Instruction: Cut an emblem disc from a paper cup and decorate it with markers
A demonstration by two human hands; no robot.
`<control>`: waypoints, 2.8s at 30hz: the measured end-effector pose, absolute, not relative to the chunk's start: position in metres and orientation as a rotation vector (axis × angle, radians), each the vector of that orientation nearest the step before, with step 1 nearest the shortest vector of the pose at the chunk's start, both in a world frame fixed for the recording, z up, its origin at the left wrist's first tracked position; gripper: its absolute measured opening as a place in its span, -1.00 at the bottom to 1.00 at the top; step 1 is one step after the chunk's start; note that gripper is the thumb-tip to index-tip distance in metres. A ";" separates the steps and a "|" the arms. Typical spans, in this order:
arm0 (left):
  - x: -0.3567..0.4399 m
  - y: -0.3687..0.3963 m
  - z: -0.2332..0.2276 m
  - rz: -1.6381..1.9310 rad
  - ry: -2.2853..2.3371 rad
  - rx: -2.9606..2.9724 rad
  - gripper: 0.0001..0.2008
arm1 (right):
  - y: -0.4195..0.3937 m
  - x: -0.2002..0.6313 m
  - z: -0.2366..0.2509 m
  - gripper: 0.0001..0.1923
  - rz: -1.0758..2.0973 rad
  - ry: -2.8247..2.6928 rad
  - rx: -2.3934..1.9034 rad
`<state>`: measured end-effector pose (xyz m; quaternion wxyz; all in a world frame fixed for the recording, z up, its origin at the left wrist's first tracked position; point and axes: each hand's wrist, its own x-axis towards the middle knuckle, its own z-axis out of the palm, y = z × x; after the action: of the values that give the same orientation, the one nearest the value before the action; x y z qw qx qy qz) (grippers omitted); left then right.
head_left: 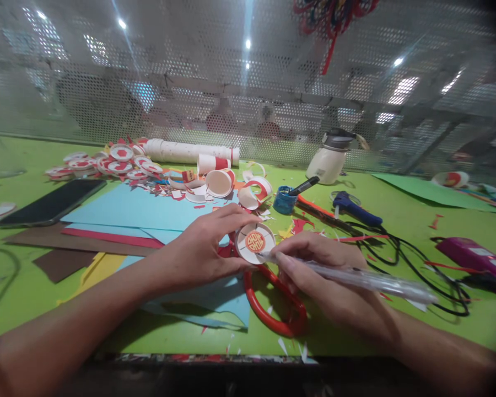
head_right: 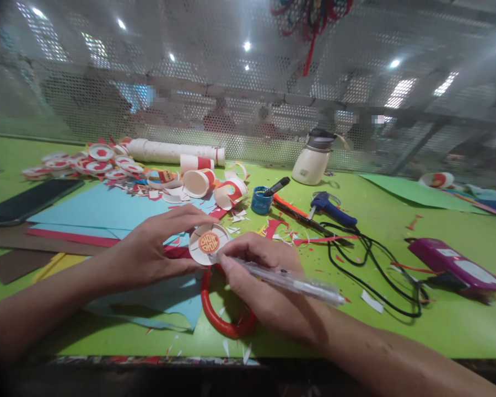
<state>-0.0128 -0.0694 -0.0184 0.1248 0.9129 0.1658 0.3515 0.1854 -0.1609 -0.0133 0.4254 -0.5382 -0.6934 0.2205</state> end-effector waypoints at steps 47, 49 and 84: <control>-0.013 -0.071 -0.014 1.002 0.521 2.646 -0.56 | -0.163 0.183 -0.009 -0.88 0.623 -1.723 -1.323; -0.013 -0.071 -0.015 1.009 0.517 2.653 -0.55 | -0.163 0.184 -0.010 -0.87 0.651 -1.723 -1.316; -0.014 -0.071 -0.014 1.006 0.503 2.670 -0.57 | -0.164 0.186 -0.012 -0.89 0.674 -1.699 -1.317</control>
<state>-0.0142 -0.0707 -0.0143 0.1221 0.9147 0.1723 0.3446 0.1855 -0.1640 -0.0122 0.4299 -0.5279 -0.6809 0.2702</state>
